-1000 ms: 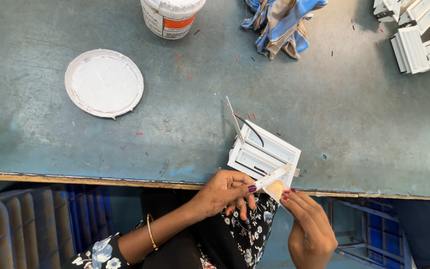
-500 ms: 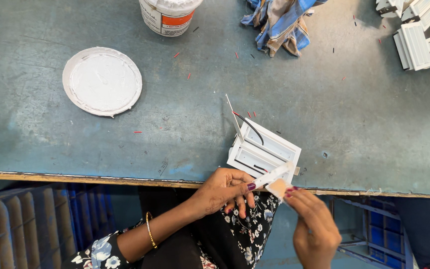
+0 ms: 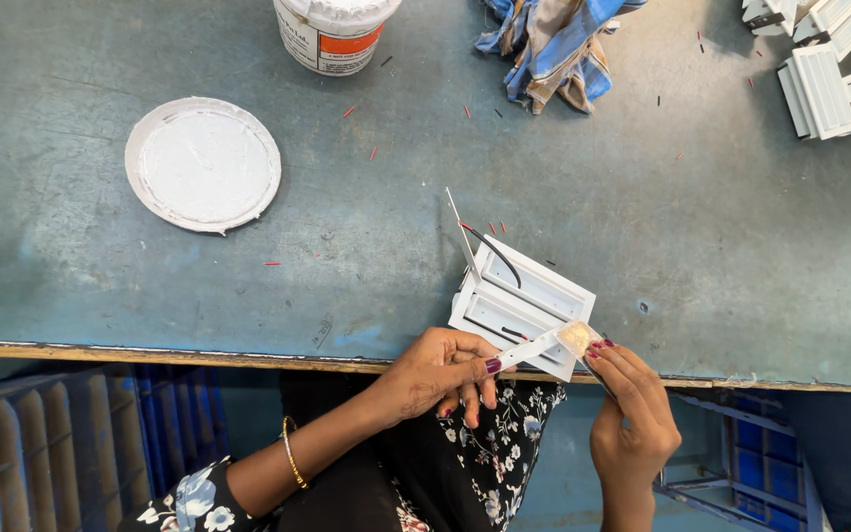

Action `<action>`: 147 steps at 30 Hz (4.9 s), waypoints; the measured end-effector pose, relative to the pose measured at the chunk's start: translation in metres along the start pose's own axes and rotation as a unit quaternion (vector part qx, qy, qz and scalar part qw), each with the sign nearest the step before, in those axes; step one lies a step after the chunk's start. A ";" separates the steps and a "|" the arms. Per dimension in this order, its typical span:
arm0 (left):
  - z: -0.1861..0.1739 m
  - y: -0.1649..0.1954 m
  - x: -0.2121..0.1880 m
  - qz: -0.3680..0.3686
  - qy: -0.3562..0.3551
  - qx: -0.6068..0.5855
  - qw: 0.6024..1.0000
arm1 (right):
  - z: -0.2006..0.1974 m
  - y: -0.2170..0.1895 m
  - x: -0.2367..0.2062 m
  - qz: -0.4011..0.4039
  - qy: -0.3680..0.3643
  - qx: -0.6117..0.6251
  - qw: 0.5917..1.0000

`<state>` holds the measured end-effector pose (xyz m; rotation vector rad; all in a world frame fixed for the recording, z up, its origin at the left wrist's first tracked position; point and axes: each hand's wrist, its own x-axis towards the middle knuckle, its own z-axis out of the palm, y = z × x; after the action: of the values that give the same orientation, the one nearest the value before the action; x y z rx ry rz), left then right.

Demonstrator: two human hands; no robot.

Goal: The person assembles small white LED light modules at a workbench. They place LED strips into housings, apply adhesive from a white paste container using a small spatula, and press the strips into place. The person handles multiple modules one at a time, occasionally wiping the work surface with a cloth.

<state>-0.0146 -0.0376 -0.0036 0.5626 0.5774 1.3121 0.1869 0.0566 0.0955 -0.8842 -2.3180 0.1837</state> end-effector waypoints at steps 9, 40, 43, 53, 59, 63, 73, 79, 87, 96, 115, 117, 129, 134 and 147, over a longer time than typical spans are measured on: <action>0.002 0.006 -0.001 -0.008 0.013 -0.040 0.999 | 0.003 0.001 -0.016 0.010 0.008 -0.010 1.000; 0.018 0.006 -0.004 -0.002 0.053 0.054 0.997 | -0.016 -0.031 0.014 0.145 -0.039 -0.028 0.988; 0.020 0.006 -0.004 0.004 0.039 0.034 0.999 | -0.017 -0.041 0.014 0.147 -0.053 -0.026 0.987; 0.021 0.003 -0.007 0.009 0.050 0.040 0.998 | -0.030 -0.049 0.017 0.084 -0.081 0.015 0.993; 0.010 -0.003 -0.003 0.021 0.025 -0.027 0.999 | -0.026 -0.021 0.029 0.068 -0.029 0.020 0.997; 0.005 -0.003 -0.002 0.005 0.033 -0.027 0.999 | -0.017 -0.011 0.022 0.012 -0.021 0.020 0.999; -0.001 0.006 -0.003 -0.021 0.037 -0.066 0.997 | -0.020 0.006 0.003 0.024 -0.031 0.030 0.999; -0.002 0.010 -0.003 -0.009 0.033 -0.041 0.999 | -0.030 0.002 0.003 0.035 -0.005 0.075 0.997; -0.003 0.006 -0.004 -0.001 0.023 -0.037 0.999 | -0.002 -0.014 0.004 -0.008 -0.018 0.132 0.991; -0.013 -0.008 0.003 0.011 0.023 -0.020 0.999 | 0.032 0.003 0.009 -0.049 -0.016 0.127 0.990; -0.056 -0.033 0.033 0.017 0.003 0.024 1.000 | 0.091 -0.066 0.162 0.190 -0.248 0.438 0.843; -0.059 -0.037 0.044 0.022 0.007 0.027 0.999 | 0.130 -0.085 0.178 0.205 -0.330 0.463 0.796; -0.062 -0.034 0.039 0.030 0.008 0.026 0.999 | 0.266 -0.117 0.164 0.316 -0.444 0.432 0.718; -0.051 -0.020 0.020 0.012 -0.007 0.041 0.999 | 0.196 -0.115 0.159 0.168 -0.480 0.336 0.792; -0.032 0.027 0.007 -0.084 -0.004 0.074 0.994 | -0.030 0.006 0.093 0.153 -0.281 0.102 0.942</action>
<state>-0.0542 -0.0244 -0.0090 0.6277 0.7034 1.1143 0.1559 0.1176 0.1652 -1.1968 -2.5829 0.8977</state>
